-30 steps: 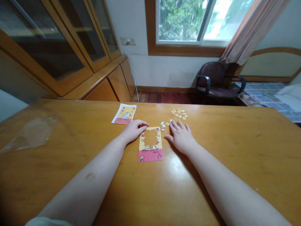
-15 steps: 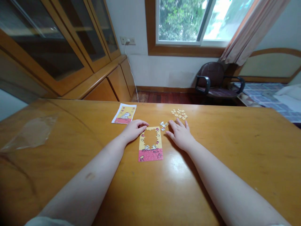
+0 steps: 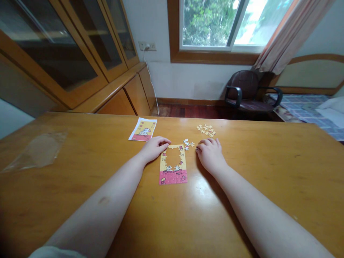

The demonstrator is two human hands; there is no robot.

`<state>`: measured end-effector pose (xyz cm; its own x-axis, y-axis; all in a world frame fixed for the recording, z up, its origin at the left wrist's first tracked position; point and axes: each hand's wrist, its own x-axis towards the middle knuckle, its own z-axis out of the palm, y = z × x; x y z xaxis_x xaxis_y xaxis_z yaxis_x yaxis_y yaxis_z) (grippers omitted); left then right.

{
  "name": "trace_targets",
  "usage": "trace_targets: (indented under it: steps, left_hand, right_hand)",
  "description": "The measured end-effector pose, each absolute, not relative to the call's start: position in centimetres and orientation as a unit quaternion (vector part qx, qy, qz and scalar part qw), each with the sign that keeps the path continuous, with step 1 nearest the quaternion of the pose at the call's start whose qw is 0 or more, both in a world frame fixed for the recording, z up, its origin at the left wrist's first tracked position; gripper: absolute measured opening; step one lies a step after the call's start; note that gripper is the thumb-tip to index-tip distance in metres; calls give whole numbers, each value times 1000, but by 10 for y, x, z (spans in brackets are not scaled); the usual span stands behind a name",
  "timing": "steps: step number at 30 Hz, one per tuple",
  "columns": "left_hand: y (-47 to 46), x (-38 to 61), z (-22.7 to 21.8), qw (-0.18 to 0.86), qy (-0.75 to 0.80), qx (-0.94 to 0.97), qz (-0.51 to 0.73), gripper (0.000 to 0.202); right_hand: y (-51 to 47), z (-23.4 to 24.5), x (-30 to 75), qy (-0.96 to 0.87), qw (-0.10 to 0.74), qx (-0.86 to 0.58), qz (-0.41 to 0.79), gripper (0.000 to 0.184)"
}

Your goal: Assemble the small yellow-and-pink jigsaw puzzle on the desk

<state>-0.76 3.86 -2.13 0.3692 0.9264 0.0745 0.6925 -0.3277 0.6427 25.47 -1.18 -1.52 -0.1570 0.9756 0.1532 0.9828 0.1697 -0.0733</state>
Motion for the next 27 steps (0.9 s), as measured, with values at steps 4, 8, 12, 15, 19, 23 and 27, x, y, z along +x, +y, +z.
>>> trace_targets:
  steps: [4,8,12,15,19,23,27]
  left_hand:
    - [38,-8,-21,260,518,784,221,24]
    - [38,-8,-19,261,517,785,218,24]
    - [39,-7,-20,258,512,789,224,24]
    - [39,-7,-21,253,513,789,224,24]
    - [38,-7,-20,257,517,787,219,24]
    - [38,-7,-20,261,519,784,219,24]
    - [39,-8,-21,260,518,785,220,24]
  right_hand:
    - [-19,-5,247,-762,60,-645,14,18]
    - [-28,3,237,-771,38,-632,73,17]
    - [-34,9,235,-778,16,-623,84,19]
    - [-34,12,236,-779,3,-619,99,22]
    - [-32,15,236,-776,-2,-619,119,17]
    - [-30,15,235,-772,-28,-622,131,15]
    - [-29,14,235,-768,-31,-618,164,13]
